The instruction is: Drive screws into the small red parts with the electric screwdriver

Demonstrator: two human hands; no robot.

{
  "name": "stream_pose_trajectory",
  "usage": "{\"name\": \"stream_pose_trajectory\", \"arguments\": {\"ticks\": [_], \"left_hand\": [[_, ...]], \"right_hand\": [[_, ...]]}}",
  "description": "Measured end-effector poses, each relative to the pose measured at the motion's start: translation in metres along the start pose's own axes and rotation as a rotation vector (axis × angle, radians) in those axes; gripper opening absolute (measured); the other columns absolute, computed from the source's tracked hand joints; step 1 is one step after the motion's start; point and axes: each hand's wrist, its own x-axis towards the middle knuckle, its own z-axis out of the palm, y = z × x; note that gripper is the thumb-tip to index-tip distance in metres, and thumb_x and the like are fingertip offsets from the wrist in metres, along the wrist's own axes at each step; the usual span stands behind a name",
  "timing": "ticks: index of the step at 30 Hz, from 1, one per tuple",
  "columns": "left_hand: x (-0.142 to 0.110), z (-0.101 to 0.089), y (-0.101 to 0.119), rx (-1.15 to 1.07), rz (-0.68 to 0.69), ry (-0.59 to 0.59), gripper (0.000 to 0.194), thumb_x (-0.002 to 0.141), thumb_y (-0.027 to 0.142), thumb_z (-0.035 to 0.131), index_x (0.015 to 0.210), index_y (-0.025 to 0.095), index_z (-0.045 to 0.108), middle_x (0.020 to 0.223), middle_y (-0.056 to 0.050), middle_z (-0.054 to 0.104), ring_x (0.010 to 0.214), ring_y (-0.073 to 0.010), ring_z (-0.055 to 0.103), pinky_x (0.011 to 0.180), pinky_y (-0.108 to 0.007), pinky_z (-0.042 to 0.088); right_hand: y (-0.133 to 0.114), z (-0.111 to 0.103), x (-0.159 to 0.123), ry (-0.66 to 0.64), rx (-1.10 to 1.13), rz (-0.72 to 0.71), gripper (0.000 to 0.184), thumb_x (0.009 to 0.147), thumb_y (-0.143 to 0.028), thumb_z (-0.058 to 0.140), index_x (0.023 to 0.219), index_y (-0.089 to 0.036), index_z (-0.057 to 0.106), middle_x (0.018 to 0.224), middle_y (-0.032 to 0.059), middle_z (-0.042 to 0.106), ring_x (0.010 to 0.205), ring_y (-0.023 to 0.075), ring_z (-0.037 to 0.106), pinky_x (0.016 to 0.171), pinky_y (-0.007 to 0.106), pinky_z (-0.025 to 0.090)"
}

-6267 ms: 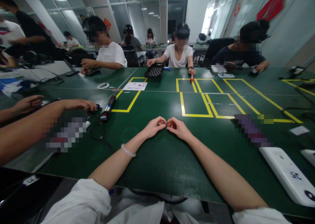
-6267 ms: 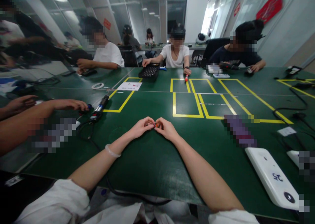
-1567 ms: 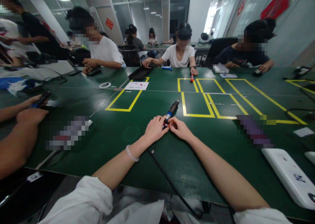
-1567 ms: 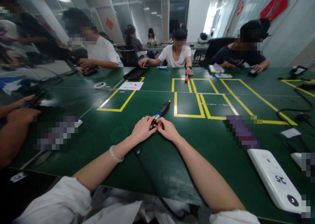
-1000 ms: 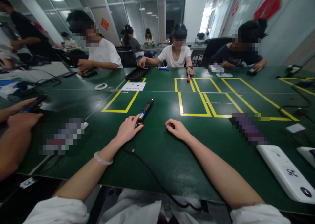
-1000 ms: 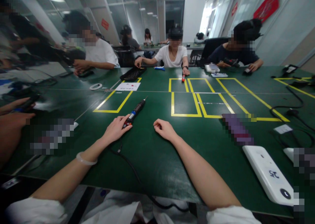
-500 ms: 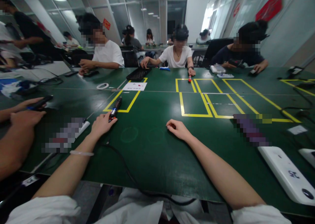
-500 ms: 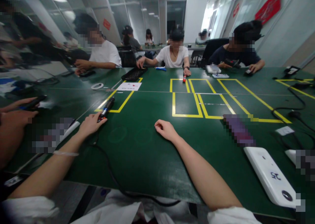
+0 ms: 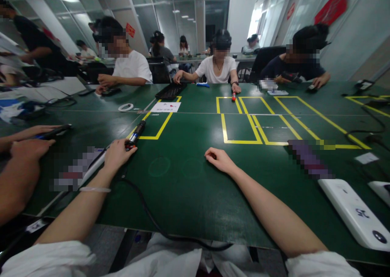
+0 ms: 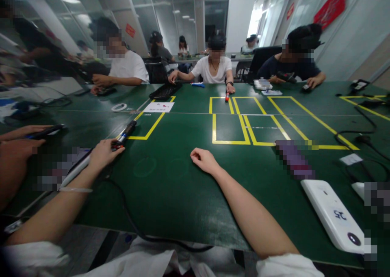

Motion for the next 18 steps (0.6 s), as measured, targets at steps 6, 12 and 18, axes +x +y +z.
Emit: {"name": "stream_pose_trajectory", "arguments": {"ticks": [6, 12, 18], "left_hand": [[0.0, -0.012, 0.005, -0.061, -0.181, -0.042, 0.048, 0.094, 0.049, 0.031, 0.113, 0.016, 0.06, 0.113, -0.011, 0.063, 0.094, -0.0253, 0.057, 0.075, -0.03, 0.041], [0.003, -0.015, 0.002, -0.092, -0.223, 0.005, 0.04, 0.092, 0.041, 0.038, 0.119, 0.017, 0.055, 0.113, -0.011, 0.063, 0.095, -0.0247, 0.058, 0.073, -0.029, 0.04], [-0.005, -0.012, 0.005, 0.011, -0.024, 0.078, 0.037, 0.094, 0.032, 0.033, 0.111, 0.016, 0.062, 0.113, -0.01, 0.059, 0.097, -0.0236, 0.055, 0.077, -0.03, 0.041]], "right_hand": [[0.001, 0.001, 0.0, 0.002, -0.014, 0.004, 0.012, 0.085, -0.021, 0.052, 0.086, -0.017, 0.063, 0.073, 0.0003, 0.062, 0.064, 0.0123, 0.054, 0.062, 0.023, 0.039], [0.0, 0.0, 0.0, -0.007, -0.019, 0.011, 0.012, 0.085, -0.021, 0.052, 0.087, -0.017, 0.064, 0.075, 0.0006, 0.063, 0.065, 0.0124, 0.054, 0.063, 0.023, 0.04], [-0.003, -0.001, 0.001, -0.014, -0.033, 0.019, 0.012, 0.085, -0.021, 0.053, 0.086, -0.016, 0.064, 0.075, 0.0011, 0.063, 0.065, 0.0127, 0.054, 0.062, 0.023, 0.039]]}}
